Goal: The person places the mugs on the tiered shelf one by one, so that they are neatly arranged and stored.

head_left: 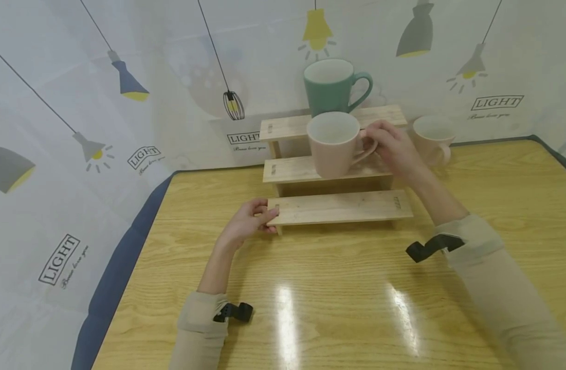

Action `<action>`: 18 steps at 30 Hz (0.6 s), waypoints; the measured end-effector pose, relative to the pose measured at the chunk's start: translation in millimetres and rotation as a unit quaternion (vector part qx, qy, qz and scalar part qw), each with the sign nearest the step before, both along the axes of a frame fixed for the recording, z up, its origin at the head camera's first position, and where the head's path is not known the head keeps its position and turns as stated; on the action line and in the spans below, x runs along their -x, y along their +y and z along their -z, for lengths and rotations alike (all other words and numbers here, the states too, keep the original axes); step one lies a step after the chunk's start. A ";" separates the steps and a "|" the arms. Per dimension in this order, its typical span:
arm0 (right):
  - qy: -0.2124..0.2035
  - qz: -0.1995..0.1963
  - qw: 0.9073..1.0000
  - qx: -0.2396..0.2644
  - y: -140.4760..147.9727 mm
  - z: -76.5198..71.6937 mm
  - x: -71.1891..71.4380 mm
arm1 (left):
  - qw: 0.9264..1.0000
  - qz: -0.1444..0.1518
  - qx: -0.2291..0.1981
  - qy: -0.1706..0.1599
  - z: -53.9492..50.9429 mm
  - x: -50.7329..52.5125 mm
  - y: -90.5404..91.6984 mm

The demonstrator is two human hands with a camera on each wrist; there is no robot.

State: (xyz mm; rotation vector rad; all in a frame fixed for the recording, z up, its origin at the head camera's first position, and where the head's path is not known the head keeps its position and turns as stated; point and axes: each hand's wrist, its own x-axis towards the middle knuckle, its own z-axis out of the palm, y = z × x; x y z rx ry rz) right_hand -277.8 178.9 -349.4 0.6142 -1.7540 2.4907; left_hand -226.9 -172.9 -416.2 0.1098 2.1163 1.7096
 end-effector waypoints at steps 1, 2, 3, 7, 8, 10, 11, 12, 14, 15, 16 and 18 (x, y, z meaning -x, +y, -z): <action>-0.001 0.001 1.000 0.010 1.0 0.7 0.0 | 1.000 0.000 0.000 -0.001 0.0 0.0 -0.1; -0.001 0.003 1.000 0.019 2.1 1.4 0.3 | 1.000 0.000 0.000 -0.002 -0.1 0.0 -0.2; 0.000 0.005 1.000 0.023 3.2 1.9 0.3 | 1.000 0.000 0.000 -0.002 0.0 -0.2 -0.4; 0.000 0.011 0.999 0.030 10.2 1.6 -2.3 | 1.000 0.000 0.004 0.002 -0.3 -0.5 -0.4; 0.000 0.010 1.000 0.025 12.4 1.1 -3.4 | 1.000 0.000 0.006 0.003 -0.1 -0.4 -0.3; -0.002 0.008 1.000 0.019 16.8 0.1 -5.5 | 1.000 -0.001 0.009 0.004 0.1 -0.2 -0.2; -0.003 0.008 1.000 0.016 18.8 -0.5 -6.4 | 1.000 -0.002 0.010 0.005 0.3 0.0 -0.2; -0.004 0.008 1.000 0.014 21.2 -0.9 -7.0 | 1.000 -0.002 0.011 0.005 0.6 0.2 -0.2; -0.006 0.010 1.000 0.018 26.0 -1.6 -8.0 | 1.000 -0.003 0.014 0.006 0.6 0.4 0.0; -0.007 0.012 1.000 0.022 28.4 -2.1 -8.5 | 1.000 -0.003 0.015 0.006 0.5 0.3 0.0; -0.011 0.011 0.999 0.031 31.3 -2.5 -9.0 | 1.000 -0.004 0.016 0.006 0.4 0.2 0.2; -0.022 0.009 0.998 0.053 37.8 -3.3 -10.4 | 1.000 -0.004 0.017 0.007 -0.1 0.0 0.4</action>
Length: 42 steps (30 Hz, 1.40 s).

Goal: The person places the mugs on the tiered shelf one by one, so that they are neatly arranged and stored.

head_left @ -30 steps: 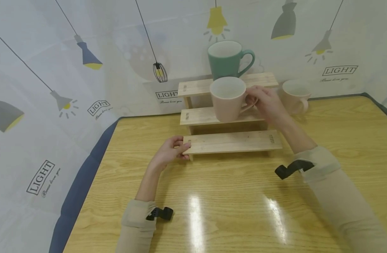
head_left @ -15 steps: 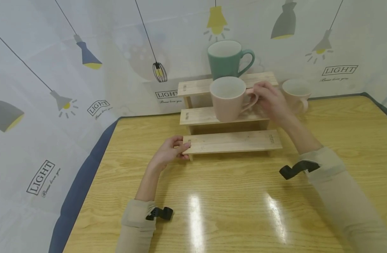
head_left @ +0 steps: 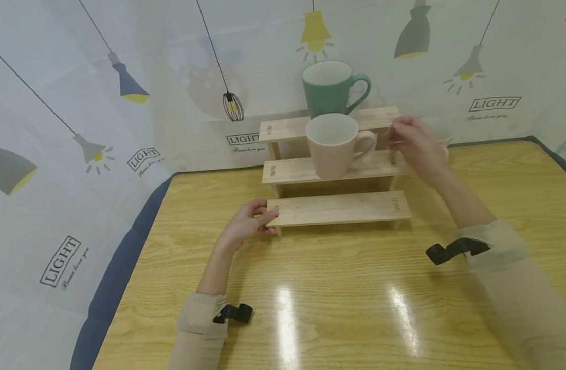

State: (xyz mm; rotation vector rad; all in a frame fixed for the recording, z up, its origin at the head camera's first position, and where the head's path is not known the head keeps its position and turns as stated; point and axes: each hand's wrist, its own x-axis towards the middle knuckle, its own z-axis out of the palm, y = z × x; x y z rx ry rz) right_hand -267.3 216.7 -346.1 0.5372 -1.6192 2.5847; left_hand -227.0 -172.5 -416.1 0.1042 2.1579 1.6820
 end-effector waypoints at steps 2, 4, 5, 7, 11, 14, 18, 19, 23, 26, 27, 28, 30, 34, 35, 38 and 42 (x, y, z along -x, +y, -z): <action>-0.009 0.006 1.000 0.014 7.0 -0.9 -1.9 | 1.000 -0.001 0.000 -0.001 -0.5 -0.4 0.4; -0.022 0.010 0.999 0.034 14.5 -1.1 -3.4 | 1.000 -0.001 0.000 -0.001 -0.9 -0.5 0.7; -0.021 0.019 0.999 0.033 18.3 -0.8 -3.9 | 1.000 -0.001 0.001 0.000 -0.9 -0.6 0.7; -0.015 0.036 0.999 0.032 25.7 0.3 -4.6 | 1.000 0.000 0.001 0.000 -0.9 -0.7 0.6; 0.006 0.062 0.998 0.023 41.6 5.2 -6.4 | 1.000 0.002 -0.002 0.002 -0.4 -0.2 0.2; 0.009 0.078 0.997 0.014 55.0 9.9 -6.9 | 1.000 0.000 -0.004 0.000 -0.3 0.1 0.8; 0.004 0.110 0.994 -0.007 74.2 17.9 -5.6 | 1.000 -0.001 -0.003 0.001 -0.4 -0.8 1.6; 0.002 0.118 0.993 -0.018 79.2 20.3 -5.5 | 1.000 0.000 -0.002 0.002 -0.5 -1.2 1.5; -0.006 0.142 0.989 -0.039 97.4 30.1 -8.1 | 1.000 0.003 0.001 0.006 -1.1 -2.0 0.7; -0.021 0.163 0.983 -0.086 109.0 37.1 -11.5 | 1.000 0.002 0.003 0.006 -1.0 -1.5 0.5; -0.028 0.169 0.980 -0.103 112.5 39.2 -12.6 | 1.000 0.001 0.003 0.006 -0.9 -1.4 0.4; -0.034 0.177 0.975 -0.130 115.7 41.8 -14.0 | 1.000 0.001 0.004 0.006 -1.1 -1.5 0.4; -0.046 0.188 0.965 -0.176 121.0 46.2 -15.8 | 1.000 0.002 0.004 0.004 -1.1 -1.3 0.5; -0.069 0.199 0.953 -0.219 126.7 55.9 -14.8 | 1.000 0.001 0.005 0.005 -1.5 -1.4 -0.2; -0.074 0.201 0.950 -0.226 127.1 58.1 -13.9 | 1.000 0.001 0.004 0.007 -1.3 -1.2 -0.3; -0.082 0.209 0.939 -0.259 127.9 64.7 -11.6 | 1.000 0.000 0.001 0.007 -0.5 -0.7 -0.3; -0.075 0.205 0.929 -0.298 126.9 70.8 -8.7 | 1.000 0.000 -0.003 0.004 0.4 0.4 0.3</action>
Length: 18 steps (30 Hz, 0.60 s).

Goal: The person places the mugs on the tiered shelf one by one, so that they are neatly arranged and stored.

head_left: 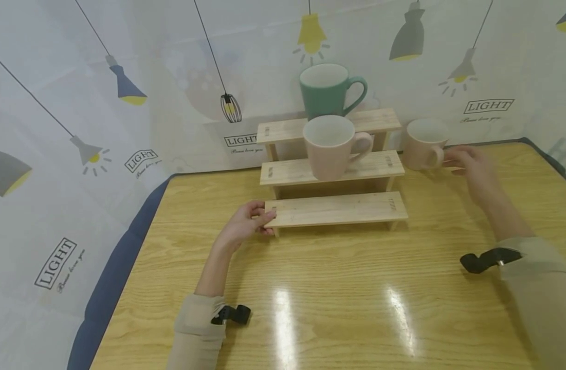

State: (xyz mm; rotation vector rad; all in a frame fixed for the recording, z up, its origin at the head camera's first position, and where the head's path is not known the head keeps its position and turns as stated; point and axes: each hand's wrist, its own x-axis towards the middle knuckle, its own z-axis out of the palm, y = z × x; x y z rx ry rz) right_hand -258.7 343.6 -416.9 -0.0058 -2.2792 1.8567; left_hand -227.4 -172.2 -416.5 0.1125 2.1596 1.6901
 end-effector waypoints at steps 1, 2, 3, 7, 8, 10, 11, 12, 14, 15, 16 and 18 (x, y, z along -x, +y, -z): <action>0.000 -0.001 1.000 -0.011 -1.0 1.3 0.9 | 1.000 0.001 0.000 0.000 0.2 -0.2 -0.1; 0.000 -0.002 1.000 -0.018 -2.2 2.3 1.9 | 1.000 0.001 -0.001 0.000 0.4 -0.4 -0.1; -0.003 -0.001 1.000 -0.017 -3.4 3.0 2.7 | 1.000 0.001 -0.001 0.000 0.4 -0.5 0.0; -0.014 0.004 1.000 -0.025 -10.7 3.7 6.4 | 1.000 0.003 -0.003 0.002 0.2 -0.9 0.2; -0.016 0.001 1.000 -0.023 -12.6 3.8 7.6 | 1.000 0.003 -0.004 0.001 0.2 -0.7 0.4; -0.020 -0.009 1.000 -0.021 -16.1 4.4 10.0 | 1.000 0.004 -0.003 0.001 0.1 -0.5 0.3; -0.022 -0.016 1.000 -0.012 -17.6 5.1 11.5 | 1.000 0.004 -0.002 0.001 0.1 -0.4 0.2; -0.023 -0.022 0.999 -0.009 -19.0 6.1 12.7 | 1.000 0.004 -0.001 0.001 0.0 -0.3 0.2; -0.026 -0.029 0.999 0.004 -21.2 8.1 15.4 | 1.000 0.005 0.001 0.001 -0.2 -0.5 0.1; -0.029 -0.031 0.999 0.013 -22.4 8.9 16.4 | 1.000 0.005 0.001 0.000 -0.5 -0.7 0.1; -0.029 -0.033 0.999 0.018 -23.7 9.8 17.4 | 1.000 0.004 0.002 0.000 -0.8 -0.8 0.2; -0.031 -0.033 0.999 0.027 -26.2 10.8 18.8 | 1.000 0.003 0.002 0.000 -1.2 -1.1 0.0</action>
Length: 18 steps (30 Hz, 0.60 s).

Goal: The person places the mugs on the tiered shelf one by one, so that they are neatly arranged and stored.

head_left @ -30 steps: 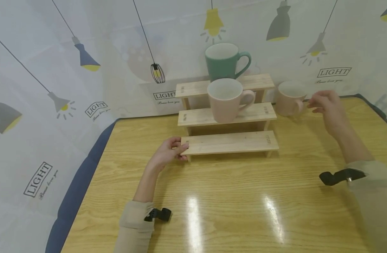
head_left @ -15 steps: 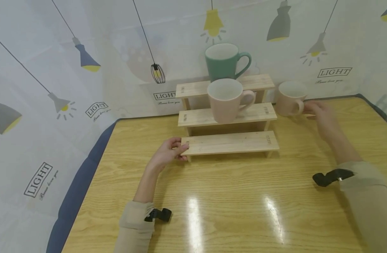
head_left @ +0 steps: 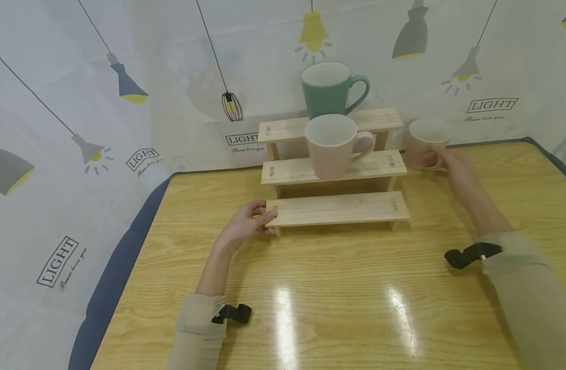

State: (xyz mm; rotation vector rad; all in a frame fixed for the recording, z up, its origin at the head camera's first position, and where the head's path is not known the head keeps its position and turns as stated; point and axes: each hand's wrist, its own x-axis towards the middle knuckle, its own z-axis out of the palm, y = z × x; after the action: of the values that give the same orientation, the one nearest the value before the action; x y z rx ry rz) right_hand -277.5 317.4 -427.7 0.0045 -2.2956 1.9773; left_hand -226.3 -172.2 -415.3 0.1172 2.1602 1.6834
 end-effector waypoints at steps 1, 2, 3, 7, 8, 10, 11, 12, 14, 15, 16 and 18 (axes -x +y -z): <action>-0.001 -0.001 1.000 0.009 -1.0 0.5 0.3 | 1.000 0.000 0.000 0.001 -0.1 -0.3 0.0; -0.001 -0.003 1.000 0.022 -2.2 0.6 0.3 | 1.000 0.000 0.000 0.001 -0.3 -0.4 0.1; -0.002 -0.005 0.999 0.042 -3.1 0.9 0.4 | 1.000 -0.001 -0.001 0.001 -0.5 -0.7 0.2; -0.002 -0.026 0.989 0.145 -6.2 1.4 0.4 | 1.000 0.001 -0.001 0.001 -0.7 -1.0 0.2; -0.003 -0.030 0.986 0.166 -6.9 1.2 0.3 | 1.000 0.001 -0.001 0.000 -0.7 -0.8 0.3; -0.004 -0.036 0.980 0.194 -8.0 0.6 -0.6 | 1.000 0.002 -0.001 0.000 -0.4 -0.6 0.2; -0.002 -0.034 0.979 0.202 -8.8 0.0 -1.2 | 1.000 0.002 -0.001 0.000 -0.3 -0.5 0.2; -0.001 -0.031 0.978 0.204 -9.7 -0.7 -2.0 | 1.000 0.003 -0.001 0.001 -0.1 -0.3 0.1; 0.002 -0.020 0.979 0.201 -11.2 -2.5 -3.9 | 1.000 0.005 -0.001 0.003 0.2 -0.2 -0.2; 0.003 -0.013 0.982 0.191 -12.1 -3.9 -5.1 | 1.000 0.005 -0.002 0.003 0.5 0.0 -0.2; 0.003 -0.004 0.983 0.181 -12.3 -3.8 -5.4 | 1.000 0.005 -0.002 0.002 1.0 0.4 -0.2; 0.003 0.015 0.987 0.161 -11.7 -1.6 -4.6 | 1.000 0.004 -0.003 0.001 1.6 1.1 -0.1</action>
State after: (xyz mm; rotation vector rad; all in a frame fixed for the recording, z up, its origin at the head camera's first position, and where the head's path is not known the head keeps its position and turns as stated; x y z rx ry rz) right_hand -272.9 305.7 -426.1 -0.0505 -1.9332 2.3029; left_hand -227.4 -172.3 -416.9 0.1283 2.1530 1.6862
